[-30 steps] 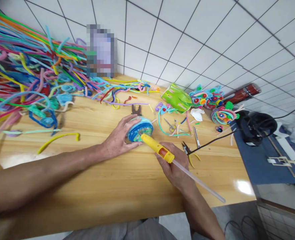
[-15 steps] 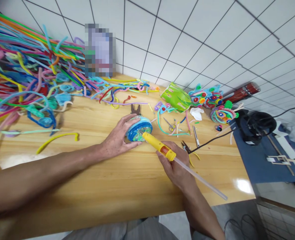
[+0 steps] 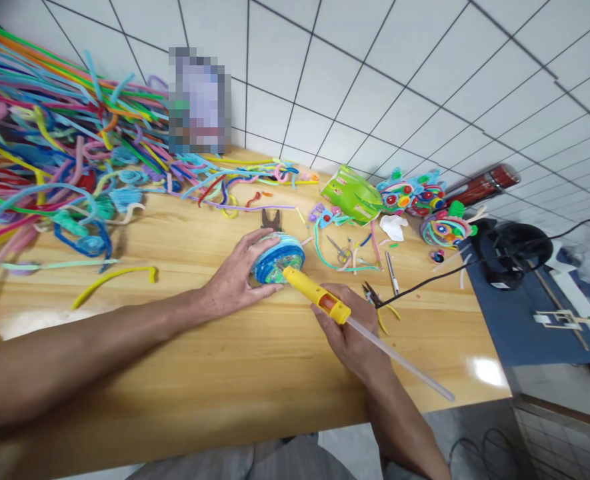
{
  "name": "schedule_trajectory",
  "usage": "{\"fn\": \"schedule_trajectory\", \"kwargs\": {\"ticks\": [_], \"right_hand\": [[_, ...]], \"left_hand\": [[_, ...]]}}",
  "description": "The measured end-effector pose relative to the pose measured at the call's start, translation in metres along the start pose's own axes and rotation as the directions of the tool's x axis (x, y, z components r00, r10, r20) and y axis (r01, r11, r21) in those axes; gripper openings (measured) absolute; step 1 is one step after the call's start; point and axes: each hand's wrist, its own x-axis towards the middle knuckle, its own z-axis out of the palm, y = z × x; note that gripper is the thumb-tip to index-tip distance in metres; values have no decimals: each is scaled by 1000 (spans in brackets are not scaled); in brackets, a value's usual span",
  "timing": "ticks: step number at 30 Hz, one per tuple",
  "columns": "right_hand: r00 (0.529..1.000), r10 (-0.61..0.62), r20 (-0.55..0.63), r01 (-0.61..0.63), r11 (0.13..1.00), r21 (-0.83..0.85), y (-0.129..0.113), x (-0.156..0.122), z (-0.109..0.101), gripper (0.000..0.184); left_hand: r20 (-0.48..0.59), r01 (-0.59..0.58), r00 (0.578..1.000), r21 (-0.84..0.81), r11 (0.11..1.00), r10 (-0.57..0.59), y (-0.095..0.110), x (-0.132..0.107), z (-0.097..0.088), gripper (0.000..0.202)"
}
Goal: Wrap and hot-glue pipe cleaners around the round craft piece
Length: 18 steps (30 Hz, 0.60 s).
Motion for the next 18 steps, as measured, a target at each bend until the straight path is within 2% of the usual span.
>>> {"fn": "schedule_trajectory", "kwargs": {"ticks": [4,9,14,18], "right_hand": [[1000,-1,-11,1,1000,1,2,-2,0,17],[998,62,3,-62,998,-2,4,-3,0,11],[999,49,-21,-49,999,18,2,-1,0,9],[997,69,15,-70,997,13,2,-3,1,12]], "left_hand": [[-7,-4,1000,-11,1000,4,0,0,0,86],[11,28,1000,-23,999,-27,-1,0,0,88],[3,11,1000,-22,1000,-11,0,0,0,86],[5,21,1000,-18,1000,-21,1,0,-1,87]]}}
